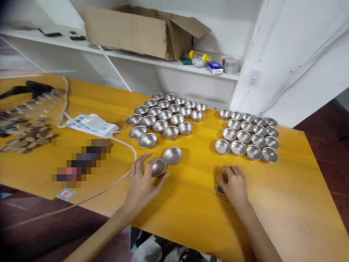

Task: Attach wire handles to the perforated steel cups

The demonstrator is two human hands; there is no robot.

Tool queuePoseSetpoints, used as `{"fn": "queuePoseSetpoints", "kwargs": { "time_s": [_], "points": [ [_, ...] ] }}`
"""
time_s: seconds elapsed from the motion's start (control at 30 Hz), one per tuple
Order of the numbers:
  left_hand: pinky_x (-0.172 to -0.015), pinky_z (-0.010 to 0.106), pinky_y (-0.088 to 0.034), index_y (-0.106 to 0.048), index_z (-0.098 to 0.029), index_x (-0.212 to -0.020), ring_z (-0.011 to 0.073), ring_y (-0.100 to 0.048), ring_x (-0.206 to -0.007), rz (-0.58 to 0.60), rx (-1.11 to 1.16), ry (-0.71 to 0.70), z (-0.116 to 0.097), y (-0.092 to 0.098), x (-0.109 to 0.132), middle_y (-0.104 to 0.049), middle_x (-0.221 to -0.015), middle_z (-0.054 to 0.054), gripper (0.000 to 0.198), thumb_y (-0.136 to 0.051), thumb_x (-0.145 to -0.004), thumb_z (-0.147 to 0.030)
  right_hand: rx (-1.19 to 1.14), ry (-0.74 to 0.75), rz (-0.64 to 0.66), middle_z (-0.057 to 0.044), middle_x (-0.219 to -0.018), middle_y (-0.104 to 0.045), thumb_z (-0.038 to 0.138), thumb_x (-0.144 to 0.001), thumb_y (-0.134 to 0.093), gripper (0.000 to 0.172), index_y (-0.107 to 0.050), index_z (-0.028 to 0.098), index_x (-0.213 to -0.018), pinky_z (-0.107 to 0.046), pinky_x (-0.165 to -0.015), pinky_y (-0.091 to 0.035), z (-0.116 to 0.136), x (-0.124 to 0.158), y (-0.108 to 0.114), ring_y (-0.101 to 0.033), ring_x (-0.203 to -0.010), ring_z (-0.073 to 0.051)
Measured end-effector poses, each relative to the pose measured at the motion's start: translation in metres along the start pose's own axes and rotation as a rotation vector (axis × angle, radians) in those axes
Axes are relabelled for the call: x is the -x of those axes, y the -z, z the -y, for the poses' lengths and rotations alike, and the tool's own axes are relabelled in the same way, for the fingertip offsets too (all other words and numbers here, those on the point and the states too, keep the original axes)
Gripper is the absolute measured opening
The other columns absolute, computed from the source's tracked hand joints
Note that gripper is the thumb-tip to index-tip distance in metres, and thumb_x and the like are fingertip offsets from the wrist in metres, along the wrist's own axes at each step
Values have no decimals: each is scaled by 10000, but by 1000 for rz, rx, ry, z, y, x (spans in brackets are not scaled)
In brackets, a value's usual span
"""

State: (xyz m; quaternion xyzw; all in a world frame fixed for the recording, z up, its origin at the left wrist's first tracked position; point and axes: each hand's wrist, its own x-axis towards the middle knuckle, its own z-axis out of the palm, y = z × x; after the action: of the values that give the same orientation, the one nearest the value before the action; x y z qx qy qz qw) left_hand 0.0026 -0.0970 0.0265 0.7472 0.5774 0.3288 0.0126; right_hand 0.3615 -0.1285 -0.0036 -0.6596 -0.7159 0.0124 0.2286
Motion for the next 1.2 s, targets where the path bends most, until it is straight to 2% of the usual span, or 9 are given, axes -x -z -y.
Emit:
{"fn": "queuePoseSetpoints", "kwargs": {
  "time_s": [0.13, 0.3, 0.47, 0.57, 0.67, 0.77, 0.9, 1.07, 1.2],
  "points": [
    [-1085, 676, -621, -456, -183, -1567, 448, -650, -1377, 130, -15, 62, 28, -18, 9, -498, -1569, 250, 611, -650, -1015, -360, -87, -7, 6, -83, -890, -764, 142, -941, -625, 165, -751, 199, -1031, -378, -799, -556, -6, -5, -9, -727, -849, -275],
    [-1082, 657, -634, -399, -158, -1557, 459, -624, -1396, 222, 65, -25, 41, -1, 23, -467, -1517, 247, 682, -673, -937, -233, 17, -30, 67, -126, -1027, -815, 96, -934, -658, 192, -800, 182, -1031, -385, -878, -581, 1, -7, -2, -752, -964, -299],
    [-1176, 622, -592, -396, -199, -1529, 403, -593, -1384, 492, 331, -311, 3, 4, 53, -546, -1460, 197, 746, -678, -845, -102, 138, -38, 231, -132, -1066, -840, 32, -934, -638, 263, -834, 157, -1058, -364, -891, -575, 5, -15, 18, -769, -1014, -293],
    [-1162, 585, -601, -470, -163, -1443, 391, -609, -1322, 624, 503, -492, -32, -19, 35, -613, -1367, 186, 663, -734, -835, -146, 187, -12, 257, -143, -1065, -839, 55, -959, -637, 250, -839, 130, -1085, -365, -892, -560, 4, -20, 24, -766, -1010, -297],
    [-1173, 587, -585, -484, -148, -1443, 390, -598, -1360, 583, 547, -598, -48, -50, -5, -617, -1411, 200, 628, -745, -873, -189, 236, 54, 258, -142, -1042, -834, 89, -977, -643, 233, -846, 121, -1086, -368, -862, -542, 2, -21, 23, -762, -990, -300],
    [-1240, 599, -531, -487, -120, -1474, 386, -584, -1397, 478, 541, -710, -44, -72, -33, -619, -1447, 212, 627, -724, -896, -169, 252, 142, 244, -131, -999, -823, 108, -995, -622, 243, -850, 123, -1078, -382, -853, -530, -1, -17, 23, -751, -983, -309],
    [-1210, 596, -563, -471, -145, -1538, 367, -618, -1383, 384, 618, -700, -30, -82, -32, -618, -1458, 205, 677, -747, -925, -226, 251, 230, 172, -131, -1060, -823, 197, -1021, -651, 234, -848, 142, -1134, -397, -904, -528, -4, -9, 26, -737, -1008, -314],
    [-1186, 647, -575, -399, -227, -1678, 378, -631, -1419, 257, 646, -724, -24, -84, -24, -588, -1539, 208, 780, -719, -966, -212, 308, 140, 223, -130, -1014, -819, 93, -940, -664, 309, -829, 136, -1198, -382, -872, -513, 1, -6, 26, -734, -978, -311],
    [-1172, 651, -583, -392, -221, -1712, 373, -645, -1403, 226, 692, -709, -22, -83, -27, -606, -1526, 217, 824, -724, -959, -177, 301, 119, 253, -137, -1018, -817, 65, -961, -658, 230, -816, 131, -1115, -362, -861, -515, 8, -7, 23, -742, -979, -301]
  ]
}}
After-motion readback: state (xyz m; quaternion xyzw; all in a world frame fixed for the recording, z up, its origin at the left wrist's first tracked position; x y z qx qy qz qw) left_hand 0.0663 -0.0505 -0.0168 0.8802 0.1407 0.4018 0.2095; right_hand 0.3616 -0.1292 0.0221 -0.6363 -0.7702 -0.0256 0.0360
